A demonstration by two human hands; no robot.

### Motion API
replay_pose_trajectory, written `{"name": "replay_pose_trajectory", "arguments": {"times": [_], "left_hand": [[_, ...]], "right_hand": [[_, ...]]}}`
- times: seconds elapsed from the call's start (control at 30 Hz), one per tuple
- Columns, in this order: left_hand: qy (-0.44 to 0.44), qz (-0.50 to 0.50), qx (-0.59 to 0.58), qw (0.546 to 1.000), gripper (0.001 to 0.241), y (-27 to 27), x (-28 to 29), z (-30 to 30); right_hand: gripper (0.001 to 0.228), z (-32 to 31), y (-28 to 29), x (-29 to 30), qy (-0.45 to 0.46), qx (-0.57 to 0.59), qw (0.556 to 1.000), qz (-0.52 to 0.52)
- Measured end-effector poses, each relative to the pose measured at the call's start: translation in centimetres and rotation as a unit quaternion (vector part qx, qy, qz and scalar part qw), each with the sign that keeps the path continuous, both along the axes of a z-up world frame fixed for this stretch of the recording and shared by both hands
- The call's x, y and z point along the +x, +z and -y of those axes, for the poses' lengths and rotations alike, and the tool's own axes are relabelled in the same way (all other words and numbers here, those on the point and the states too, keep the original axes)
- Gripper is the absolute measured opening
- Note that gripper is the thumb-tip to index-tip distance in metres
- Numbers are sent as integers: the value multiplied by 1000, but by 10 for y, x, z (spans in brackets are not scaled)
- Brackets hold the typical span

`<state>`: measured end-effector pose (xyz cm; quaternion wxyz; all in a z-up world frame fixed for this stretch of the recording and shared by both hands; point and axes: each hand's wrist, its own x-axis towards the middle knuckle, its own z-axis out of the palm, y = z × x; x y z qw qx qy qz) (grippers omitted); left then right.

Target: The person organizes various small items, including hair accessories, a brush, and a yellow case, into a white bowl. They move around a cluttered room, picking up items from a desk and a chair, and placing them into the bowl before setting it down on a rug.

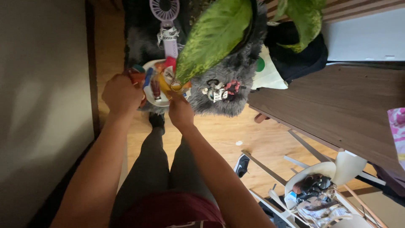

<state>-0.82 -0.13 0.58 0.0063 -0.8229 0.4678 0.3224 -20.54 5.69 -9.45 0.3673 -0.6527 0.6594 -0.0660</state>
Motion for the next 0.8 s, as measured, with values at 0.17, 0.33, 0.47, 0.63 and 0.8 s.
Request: {"name": "replay_pose_trajectory", "arguments": {"times": [0.17, 0.33, 0.47, 0.63, 0.8], "left_hand": [[90, -95, -34, 991, 54, 8, -35, -21], [214, -359, 63, 906, 40, -55, -72, -27], [319, -385, 48, 865, 50, -49, -94, -44], [302, -420, 36, 855, 56, -8, -110, -31], [323, -431, 4, 843, 36, -36, -118, -45]], "right_hand": [[36, -5, 16, -41, -94, -120, 988, 41], [29, 18, -4, -113, -195, -290, 934, -76], [31, 43, 14, -140, -167, -244, 949, -107], [25, 55, -14, -161, -28, -209, 966, -152], [12, 78, -3, -170, -97, -162, 980, -58]]}}
